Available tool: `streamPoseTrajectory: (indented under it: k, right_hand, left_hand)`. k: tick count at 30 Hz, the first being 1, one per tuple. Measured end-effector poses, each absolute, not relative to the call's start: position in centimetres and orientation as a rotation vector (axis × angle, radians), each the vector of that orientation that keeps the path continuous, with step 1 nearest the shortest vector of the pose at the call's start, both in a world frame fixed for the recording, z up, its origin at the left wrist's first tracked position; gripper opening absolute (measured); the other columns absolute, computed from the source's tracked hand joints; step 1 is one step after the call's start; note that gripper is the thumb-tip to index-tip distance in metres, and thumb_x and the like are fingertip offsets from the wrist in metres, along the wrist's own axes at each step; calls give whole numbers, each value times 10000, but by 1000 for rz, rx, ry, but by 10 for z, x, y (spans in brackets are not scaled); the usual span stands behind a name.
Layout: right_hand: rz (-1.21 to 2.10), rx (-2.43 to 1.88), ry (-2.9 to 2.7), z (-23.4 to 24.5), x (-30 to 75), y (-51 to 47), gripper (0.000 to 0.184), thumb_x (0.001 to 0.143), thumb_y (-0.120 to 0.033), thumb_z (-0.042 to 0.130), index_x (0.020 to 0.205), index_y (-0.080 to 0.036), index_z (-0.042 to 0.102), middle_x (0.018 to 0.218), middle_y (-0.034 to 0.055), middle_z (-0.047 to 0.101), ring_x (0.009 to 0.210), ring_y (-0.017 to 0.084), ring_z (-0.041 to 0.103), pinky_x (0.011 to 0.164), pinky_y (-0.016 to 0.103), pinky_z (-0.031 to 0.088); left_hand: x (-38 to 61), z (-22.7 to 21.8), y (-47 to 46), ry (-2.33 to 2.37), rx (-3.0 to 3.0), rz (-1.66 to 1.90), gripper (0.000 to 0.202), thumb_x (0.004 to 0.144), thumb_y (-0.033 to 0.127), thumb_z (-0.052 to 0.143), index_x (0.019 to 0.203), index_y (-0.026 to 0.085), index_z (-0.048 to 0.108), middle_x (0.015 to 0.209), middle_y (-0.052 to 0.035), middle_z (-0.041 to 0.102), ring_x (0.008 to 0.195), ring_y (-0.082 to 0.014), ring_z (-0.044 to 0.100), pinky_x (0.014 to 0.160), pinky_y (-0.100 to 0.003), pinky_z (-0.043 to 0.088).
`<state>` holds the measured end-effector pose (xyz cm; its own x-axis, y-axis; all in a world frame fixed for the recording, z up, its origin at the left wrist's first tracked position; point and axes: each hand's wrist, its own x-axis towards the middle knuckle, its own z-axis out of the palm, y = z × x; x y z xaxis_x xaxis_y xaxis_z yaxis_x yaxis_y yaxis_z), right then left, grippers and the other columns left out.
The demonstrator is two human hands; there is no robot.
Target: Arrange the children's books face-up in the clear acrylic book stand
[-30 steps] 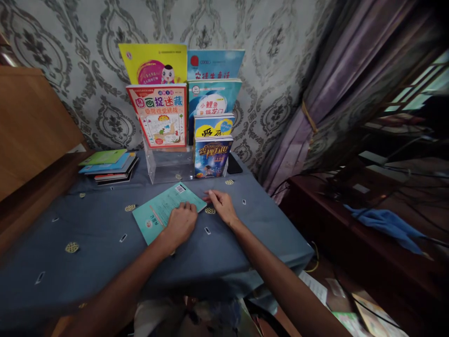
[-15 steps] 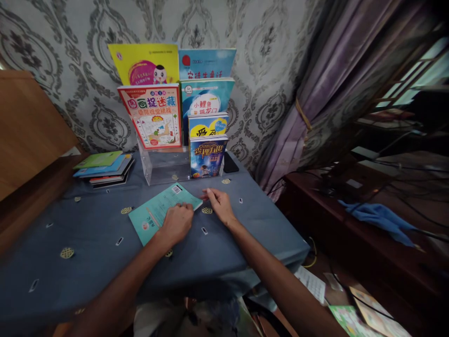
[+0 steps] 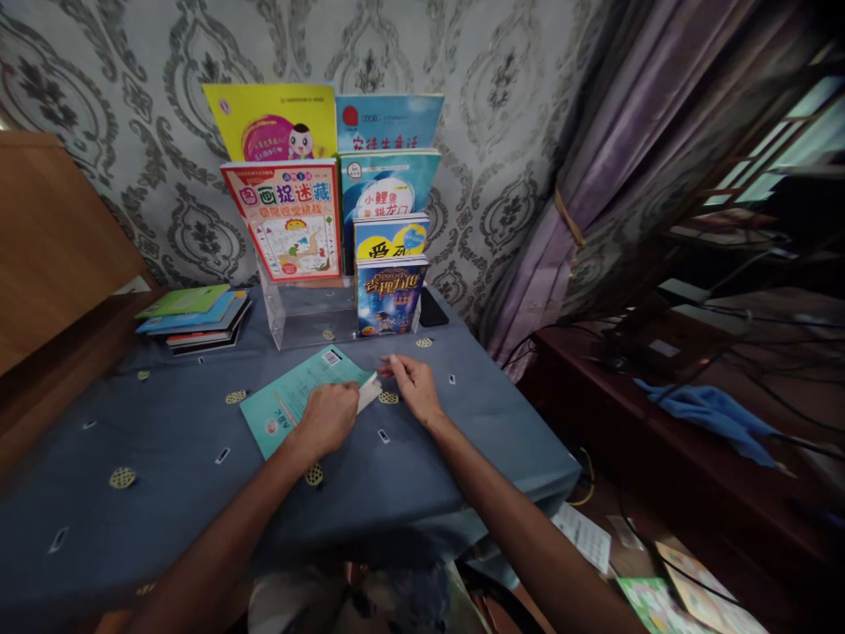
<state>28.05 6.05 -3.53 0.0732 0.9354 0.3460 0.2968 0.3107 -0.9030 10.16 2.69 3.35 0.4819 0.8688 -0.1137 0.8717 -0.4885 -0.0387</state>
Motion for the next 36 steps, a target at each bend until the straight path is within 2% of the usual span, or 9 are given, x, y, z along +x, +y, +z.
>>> streamPoseTrajectory:
  k: [7, 13, 16, 19, 22, 26, 32, 36]
  right_hand:
    - [681, -1193, -1470, -32, 280, 58, 632, 932, -699, 393, 1007, -189, 758, 869, 96, 789, 810, 247, 741, 808, 383, 570]
    - [620, -1231, -1540, -28, 279, 53, 602, 964, -647, 358, 990, -201, 763, 789, 70, 777, 782, 240, 729, 780, 355, 544]
    - [578, -1299, -1668, -28, 278, 51, 575, 981, -597, 333, 863, -217, 747, 722, 51, 750, 714, 222, 703, 712, 316, 504]
    - [496, -1363, -1842, -29, 277, 50, 555, 985, -545, 326, 684, -225, 665, 632, 36, 690, 610, 193, 637, 628, 285, 432]
    - [452, -1387, -1898, -29, 276, 50, 525, 984, -514, 321, 654, -230, 613, 610, 27, 654, 584, 176, 598, 596, 270, 384]
    - [477, -1383, -1878, -28, 276, 50, 457, 967, -471, 363, 652, -233, 593, 600, 16, 638, 571, 174, 590, 580, 265, 376]
    - [555, -1345, -1862, -25, 276, 47, 435, 975, -438, 395, 643, -230, 584, 578, 7, 640, 568, 170, 599, 566, 256, 395]
    - [508, -1362, -1907, -26, 275, 48, 410, 985, -393, 406, 714, -210, 655, 649, 17, 691, 610, 168, 624, 604, 255, 418]
  left_hand:
    - [102, 37, 25, 1572, 2670, -192, 332, 988, 120, 341, 1115, 89, 646, 994, -191, 740, 952, -314, 723, 778, -398, 526]
    - [104, 29, 20, 1550, 2709, -157, 346, 1011, 139, 324, 1111, 94, 652, 1052, -172, 716, 975, -300, 706, 781, -394, 534]
    - [104, 23, 18, 1523, 2757, -149, 328, 1022, 168, 348, 1120, 82, 649, 1081, -178, 697, 1000, -306, 691, 795, -402, 536]
    - [104, 20, 18, 1515, 2776, -159, 302, 1016, 174, 393, 1152, 66, 640, 1113, -192, 682, 1027, -309, 674, 798, -396, 538]
    - [103, 22, 21, 1510, 2778, -164, 304, 1025, 230, 413, 1145, 85, 652, 1110, -185, 684, 1034, -309, 662, 798, -396, 544]
    - [94, 21, 37, 1458, 2839, -94, 305, 1032, 264, 410, 1136, 120, 657, 1169, -156, 672, 1128, -310, 616, 858, -410, 543]
    - [71, 2, 80, 1463, 2805, 78, 352, 1024, 260, 441, 1334, 143, 560, 1436, -134, 565, 1337, -271, 509, 1083, -429, 437]
    - [63, -5, 98, 1491, 2741, 113, 381, 1016, 270, 449, 1368, 160, 545, 1467, -132, 545, 1364, -275, 501, 1105, -426, 421]
